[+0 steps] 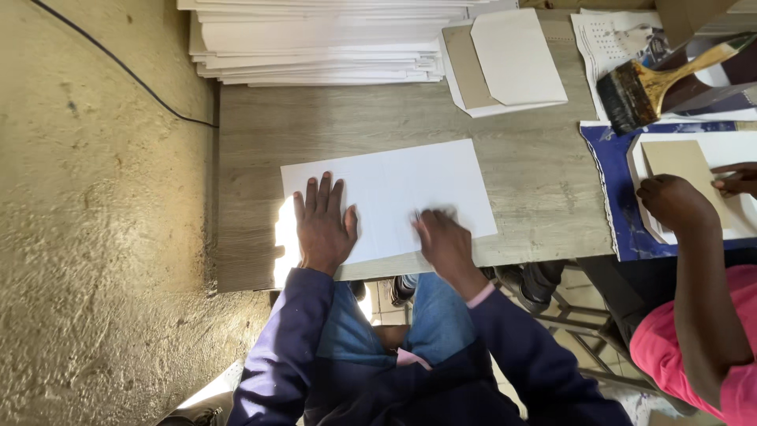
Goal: The person sits on the floor and assembles paper products by folding white paper sheets over rectangular cardboard inserts. They smooth the paper with their hands and use a small white cloth to wipe the surface of the assembled items.
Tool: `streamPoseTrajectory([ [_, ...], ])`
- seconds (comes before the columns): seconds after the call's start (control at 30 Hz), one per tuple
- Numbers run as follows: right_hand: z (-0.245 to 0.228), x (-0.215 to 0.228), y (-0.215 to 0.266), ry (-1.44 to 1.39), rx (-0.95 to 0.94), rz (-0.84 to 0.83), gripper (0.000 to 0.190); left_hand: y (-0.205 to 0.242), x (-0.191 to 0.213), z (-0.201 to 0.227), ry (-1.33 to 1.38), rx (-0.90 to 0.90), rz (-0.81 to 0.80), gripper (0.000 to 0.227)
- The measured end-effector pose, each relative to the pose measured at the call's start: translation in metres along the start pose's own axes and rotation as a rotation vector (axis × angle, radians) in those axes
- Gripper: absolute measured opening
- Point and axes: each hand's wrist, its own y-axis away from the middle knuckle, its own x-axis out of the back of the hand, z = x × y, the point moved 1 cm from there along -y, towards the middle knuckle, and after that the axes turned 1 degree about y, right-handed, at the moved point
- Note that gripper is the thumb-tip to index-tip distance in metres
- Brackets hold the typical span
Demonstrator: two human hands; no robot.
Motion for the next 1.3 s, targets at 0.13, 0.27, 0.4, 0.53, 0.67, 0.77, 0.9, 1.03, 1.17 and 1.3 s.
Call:
streamPoseTrajectory([
  [0.13, 0.014, -0.013, 0.002, 0.050, 0.111, 0.095, 0.029, -0.001, 0.003, 0.002, -0.048, -0.018, -0.023, 0.065],
  [0.27, -0.004, -0.020, -0.104, 0.050, 0.150, 0.093, 0.021, 0.000, -0.001, -0.001, -0.013, -0.043, 0.013, 0.065],
  [0.4, -0.032, -0.014, -0.156, 0.033, 0.179, 0.142, 0.021, -0.002, -0.002, 0.000, 0.011, -0.028, 0.053, 0.064],
  [0.53, -0.029, -0.021, -0.053, 0.014, 0.179, 0.020, 0.028, -0.004, -0.006, -0.001, 0.055, -0.015, 0.093, 0.058],
  [0.67, -0.027, -0.026, 0.010, -0.080, 0.322, -0.038, 0.017, 0.000, -0.009, 0.001, 0.028, -0.020, 0.099, 0.054],
  [0.77, -0.039, -0.032, -0.052, -0.031, 0.264, -0.036, 0.018, -0.004, -0.011, 0.002, 0.036, -0.040, 0.147, 0.055],
  [0.9, -0.050, -0.065, -0.192, -0.012, 0.128, 0.005, 0.013, 0.008, -0.028, 0.019, 0.113, -0.112, 0.197, 0.044],
  [1.03, -0.118, -0.034, -0.187, -0.308, 0.349, -0.269, 0.013, 0.035, -0.050, 0.065, 0.192, -0.353, 0.097, 0.046],
  [1.17, -0.069, -0.041, -0.202, -0.237, 0.272, -0.245, 0.016, 0.039, -0.029, 0.075, 0.232, -0.207, 0.183, 0.064],
  [1.3, -0.068, -0.157, -0.213, 0.093, 0.381, -0.019, 0.010, 0.031, -0.047, 0.075, 0.147, -0.143, -0.010, 0.066],
])
